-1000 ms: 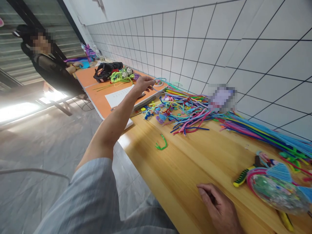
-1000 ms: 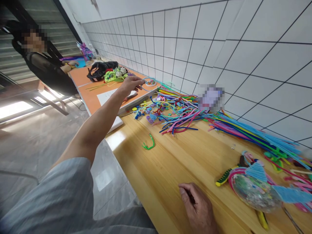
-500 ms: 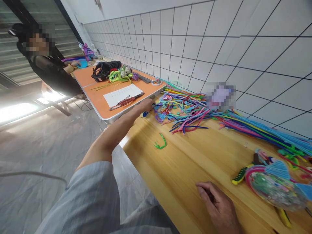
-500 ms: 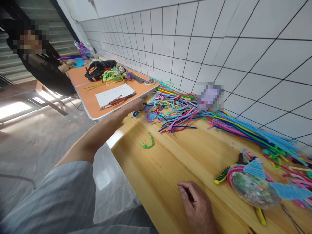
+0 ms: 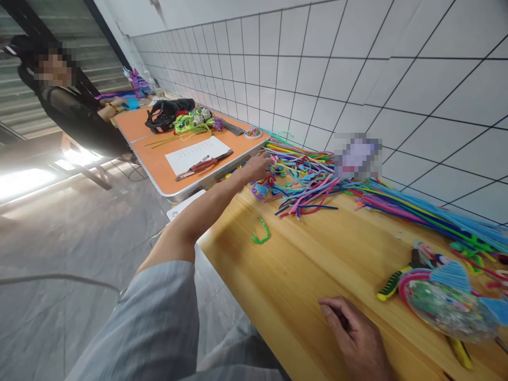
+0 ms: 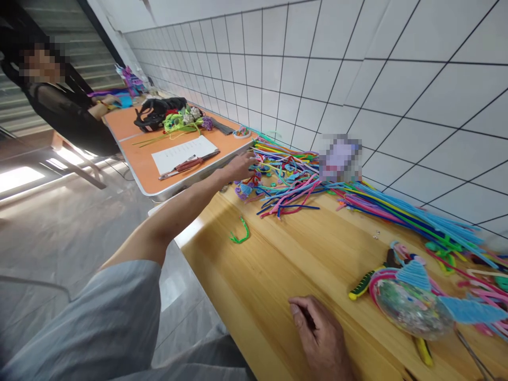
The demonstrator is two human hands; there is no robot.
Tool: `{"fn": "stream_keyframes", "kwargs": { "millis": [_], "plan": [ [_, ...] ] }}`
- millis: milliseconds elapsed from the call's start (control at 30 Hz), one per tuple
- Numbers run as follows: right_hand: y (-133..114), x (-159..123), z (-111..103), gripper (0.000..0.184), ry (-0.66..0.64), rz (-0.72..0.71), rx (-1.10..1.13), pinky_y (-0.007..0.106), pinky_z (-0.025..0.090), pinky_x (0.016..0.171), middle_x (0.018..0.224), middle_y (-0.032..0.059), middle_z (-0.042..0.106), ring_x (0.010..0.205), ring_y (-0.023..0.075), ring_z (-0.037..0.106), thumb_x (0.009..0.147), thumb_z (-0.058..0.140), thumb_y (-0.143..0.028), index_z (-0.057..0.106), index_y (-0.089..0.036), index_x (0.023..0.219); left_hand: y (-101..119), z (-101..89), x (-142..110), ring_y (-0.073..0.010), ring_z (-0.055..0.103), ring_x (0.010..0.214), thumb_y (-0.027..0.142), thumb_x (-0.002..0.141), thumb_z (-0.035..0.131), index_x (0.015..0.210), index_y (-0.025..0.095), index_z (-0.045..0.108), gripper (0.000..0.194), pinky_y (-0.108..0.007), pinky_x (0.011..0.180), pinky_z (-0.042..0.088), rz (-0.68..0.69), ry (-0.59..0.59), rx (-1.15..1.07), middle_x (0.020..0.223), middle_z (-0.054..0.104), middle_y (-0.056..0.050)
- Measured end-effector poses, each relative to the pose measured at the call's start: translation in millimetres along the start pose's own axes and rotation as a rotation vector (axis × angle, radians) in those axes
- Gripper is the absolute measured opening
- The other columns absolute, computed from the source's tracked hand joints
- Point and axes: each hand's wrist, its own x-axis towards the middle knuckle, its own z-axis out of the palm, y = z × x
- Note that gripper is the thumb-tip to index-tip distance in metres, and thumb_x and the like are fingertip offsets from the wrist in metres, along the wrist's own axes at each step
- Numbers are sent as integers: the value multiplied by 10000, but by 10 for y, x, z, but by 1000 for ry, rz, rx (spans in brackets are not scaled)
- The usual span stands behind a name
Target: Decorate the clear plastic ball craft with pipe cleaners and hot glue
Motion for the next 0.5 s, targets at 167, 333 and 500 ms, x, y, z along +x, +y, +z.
{"fn": "stream_keyframes", "kwargs": {
  "millis": [167,333,500],
  "plan": [
    [-96,31,-6,506,40,-6,16,245,617,631,760,62,791,673,193,759,1003,540,-658,787,-242,855,-39,43,112,-295,726,1069,120,753,647,991,183,836,310,-352,940,555,-128,-40,-8,1093,803,-133],
    [-109,39,-7,458,48,-39,19,241,617,637,751,49,788,666,186,761,1008,557,-611,785,-248,849,-285,-222,145,-254,709,1067,128,820,554,1053,206,831,370,-325,962,534,-232,74,-47,1060,820,-92],
    [-92,26,2,367,61,-76,13,223,607,635,757,35,787,671,174,764,1018,575,-508,785,-246,870,-153,-339,-36,-299,655,1228,138,765,641,1210,172,788,470,-377,1090,499,-132,59,-99,1310,740,-141]
  ]
}}
